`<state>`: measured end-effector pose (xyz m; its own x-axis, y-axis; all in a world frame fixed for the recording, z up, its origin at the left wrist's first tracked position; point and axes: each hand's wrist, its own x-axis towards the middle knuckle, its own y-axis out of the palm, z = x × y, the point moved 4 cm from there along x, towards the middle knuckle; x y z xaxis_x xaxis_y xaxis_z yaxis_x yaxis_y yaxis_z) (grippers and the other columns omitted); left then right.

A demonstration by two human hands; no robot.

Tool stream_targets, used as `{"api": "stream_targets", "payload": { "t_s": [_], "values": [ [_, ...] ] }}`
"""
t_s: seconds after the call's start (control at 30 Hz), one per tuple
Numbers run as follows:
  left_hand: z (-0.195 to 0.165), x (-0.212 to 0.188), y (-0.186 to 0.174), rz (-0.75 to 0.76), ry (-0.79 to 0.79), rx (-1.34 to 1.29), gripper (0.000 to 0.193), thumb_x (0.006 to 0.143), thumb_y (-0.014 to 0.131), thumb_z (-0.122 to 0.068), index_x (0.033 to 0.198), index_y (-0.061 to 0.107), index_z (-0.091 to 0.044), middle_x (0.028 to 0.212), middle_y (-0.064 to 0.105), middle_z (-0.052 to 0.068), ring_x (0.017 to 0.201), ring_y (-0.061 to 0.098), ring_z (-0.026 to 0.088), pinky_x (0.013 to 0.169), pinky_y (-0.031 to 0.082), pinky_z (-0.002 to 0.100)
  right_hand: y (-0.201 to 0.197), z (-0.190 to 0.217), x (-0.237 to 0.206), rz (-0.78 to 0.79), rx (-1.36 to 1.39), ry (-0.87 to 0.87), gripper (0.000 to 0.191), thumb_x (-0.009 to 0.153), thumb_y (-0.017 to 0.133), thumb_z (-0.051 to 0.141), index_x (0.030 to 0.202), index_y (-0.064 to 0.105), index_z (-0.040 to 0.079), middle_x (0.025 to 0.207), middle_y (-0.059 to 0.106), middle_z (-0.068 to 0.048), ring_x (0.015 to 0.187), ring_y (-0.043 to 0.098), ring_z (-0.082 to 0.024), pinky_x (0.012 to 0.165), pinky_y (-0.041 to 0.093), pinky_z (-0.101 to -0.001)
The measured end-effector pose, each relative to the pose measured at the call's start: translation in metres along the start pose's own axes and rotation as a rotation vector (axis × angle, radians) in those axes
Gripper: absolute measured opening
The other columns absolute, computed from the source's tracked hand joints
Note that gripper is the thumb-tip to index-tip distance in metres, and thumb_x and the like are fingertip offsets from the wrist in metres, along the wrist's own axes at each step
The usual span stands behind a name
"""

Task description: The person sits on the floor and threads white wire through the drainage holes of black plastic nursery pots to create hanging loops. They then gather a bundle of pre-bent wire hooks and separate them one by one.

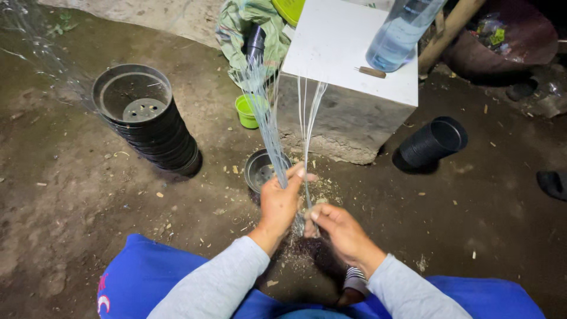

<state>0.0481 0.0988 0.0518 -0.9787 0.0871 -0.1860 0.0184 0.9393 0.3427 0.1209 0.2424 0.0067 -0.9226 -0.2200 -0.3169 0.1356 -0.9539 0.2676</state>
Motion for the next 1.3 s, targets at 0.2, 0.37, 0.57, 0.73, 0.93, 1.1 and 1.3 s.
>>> {"api": "stream_targets", "payload": {
  "t_s": [0.2, 0.37, 0.57, 0.73, 0.93, 1.1, 1.3],
  "values": [
    [-0.030, 0.021, -0.026, 0.047, 0.037, -0.200, 0.028, 0.099, 0.068, -0.024, 0.107, 0.075, 0.001, 0.068, 0.061, -0.003, 0.044, 0.038, 0.003, 0.040, 0.029, 0.022, 0.018, -0.029, -0.005, 0.058, -0.016, 0.118, 0.022, 0.102, 0.055, 0.022, 0.099, 0.067, 0.003, 0.083, 0.068, -0.005, 0.080, 0.065, -0.016, 0.078, 0.054, -0.0315],
    [-0.048, 0.028, -0.046, -0.008, 0.058, -0.186, 0.029, 0.098, 0.071, -0.026, 0.097, 0.074, 0.003, 0.055, 0.048, -0.006, 0.043, 0.037, 0.003, 0.041, 0.028, 0.024, 0.030, -0.048, -0.006, 0.122, -0.088, 0.128, 0.022, 0.102, 0.056, 0.021, 0.099, 0.069, 0.003, 0.088, 0.072, -0.005, 0.084, 0.066, -0.015, 0.079, 0.053, -0.0310],
    [-0.061, 0.030, -0.065, -0.081, 0.108, -0.128, 0.028, 0.095, 0.073, -0.026, 0.097, 0.077, 0.001, 0.059, 0.055, -0.005, 0.044, 0.039, 0.003, 0.041, 0.028, 0.023, 0.040, -0.059, -0.009, 0.103, -0.328, 0.144, 0.023, 0.100, 0.057, 0.020, 0.101, 0.073, 0.003, 0.097, 0.079, -0.005, 0.094, 0.070, -0.013, 0.089, 0.053, -0.0284],
    [-0.056, 0.030, -0.063, -0.018, 0.132, -0.054, 0.028, 0.095, 0.072, -0.025, 0.104, 0.078, 0.000, 0.070, 0.067, -0.003, 0.048, 0.045, 0.002, 0.042, 0.033, 0.022, 0.050, -0.047, -0.007, 0.097, -0.714, 0.191, 0.025, 0.099, 0.064, 0.025, 0.105, 0.076, 0.005, 0.096, 0.079, -0.007, 0.092, 0.068, -0.016, 0.089, 0.054, -0.0319],
    [-0.034, 0.027, -0.045, 0.114, 0.090, 0.138, 0.027, 0.094, 0.072, -0.024, 0.105, 0.079, 0.000, 0.074, 0.069, -0.003, 0.052, 0.047, 0.002, 0.045, 0.036, 0.023, 0.024, 0.046, 0.009, -0.214, -0.809, -0.220, 0.033, 0.092, 0.069, 0.019, 0.124, 0.072, 0.010, 0.112, 0.078, -0.005, 0.100, 0.071, -0.012, 0.090, 0.054, -0.0283],
    [-0.013, 0.019, -0.017, 0.322, 0.154, 0.295, 0.024, 0.093, 0.073, -0.023, 0.104, 0.080, -0.002, 0.083, 0.077, 0.000, 0.074, 0.066, 0.004, 0.068, 0.052, 0.022, -0.009, 0.088, 0.011, -0.323, -0.697, -0.337, 0.034, 0.096, 0.067, 0.014, 0.129, 0.072, 0.007, 0.099, 0.074, -0.006, 0.084, 0.062, -0.010, 0.078, 0.052, -0.0261],
    [0.000, 0.017, 0.001, 0.438, 0.025, 0.370, 0.023, 0.091, 0.074, -0.025, 0.094, 0.083, -0.003, 0.078, 0.075, 0.000, 0.069, 0.062, 0.005, 0.063, 0.049, 0.023, -0.036, 0.076, 0.029, -0.147, -0.215, -0.321, 0.025, 0.097, 0.068, 0.010, 0.116, 0.074, -0.004, 0.094, 0.070, -0.004, 0.081, 0.059, -0.009, 0.075, 0.050, -0.0249]
  ]
}}
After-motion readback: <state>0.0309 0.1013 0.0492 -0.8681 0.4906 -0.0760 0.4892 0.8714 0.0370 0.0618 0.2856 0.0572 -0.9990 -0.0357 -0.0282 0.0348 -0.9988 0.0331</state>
